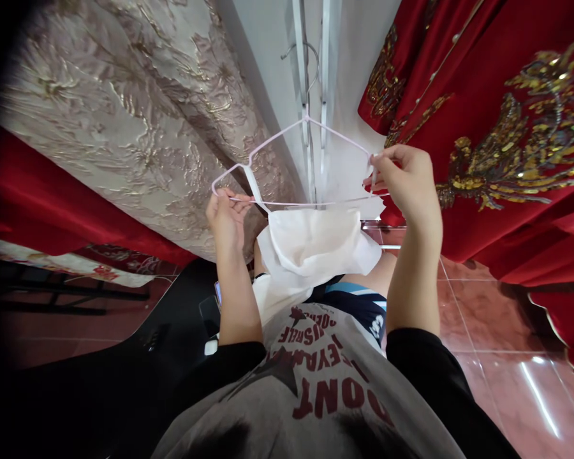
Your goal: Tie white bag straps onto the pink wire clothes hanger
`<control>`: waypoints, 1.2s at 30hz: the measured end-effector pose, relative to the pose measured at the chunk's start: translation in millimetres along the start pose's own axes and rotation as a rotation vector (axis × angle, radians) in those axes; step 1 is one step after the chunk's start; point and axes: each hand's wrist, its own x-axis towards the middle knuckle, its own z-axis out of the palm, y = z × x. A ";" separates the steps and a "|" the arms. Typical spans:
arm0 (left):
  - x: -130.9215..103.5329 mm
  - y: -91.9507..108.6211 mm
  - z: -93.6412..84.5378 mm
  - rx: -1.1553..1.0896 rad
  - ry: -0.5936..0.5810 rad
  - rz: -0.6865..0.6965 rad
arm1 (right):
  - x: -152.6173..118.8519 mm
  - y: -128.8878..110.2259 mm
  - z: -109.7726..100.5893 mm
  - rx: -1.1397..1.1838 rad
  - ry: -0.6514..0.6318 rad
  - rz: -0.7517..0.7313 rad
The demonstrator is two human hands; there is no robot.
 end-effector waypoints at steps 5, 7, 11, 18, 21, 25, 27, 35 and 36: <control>-0.9 1.5 -2.1 -0.005 -0.017 -0.008 | 8.5 -0.3 -0.8 -0.085 0.266 -0.072; -0.6 2.2 -2.6 -0.020 -0.022 0.007 | 7.1 0.9 2.4 -0.011 0.314 -0.184; -2.2 -0.5 -3.1 -0.017 -0.029 0.018 | -12.9 13.3 40.9 0.124 -0.035 -0.438; -16.3 -20.6 -11.1 -0.057 -0.122 -0.039 | -58.0 65.0 102.2 -0.267 -0.228 -0.534; -28.3 -21.8 -12.0 0.068 -0.233 -0.127 | -70.0 69.6 103.0 -0.252 -0.129 -0.569; -40.7 -1.0 -10.9 0.319 -0.314 -0.038 | -70.4 66.5 101.5 -0.227 -0.122 -0.547; -43.9 14.2 -9.3 0.345 -0.337 -0.047 | -67.3 66.0 101.0 -0.216 -0.123 -0.538; -34.9 77.6 16.2 -0.002 -0.449 -0.281 | -67.8 63.9 100.5 -0.187 -0.128 -0.523; -30.8 85.3 18.2 -0.039 -0.431 -0.291 | -68.4 63.3 100.8 -0.182 -0.132 -0.524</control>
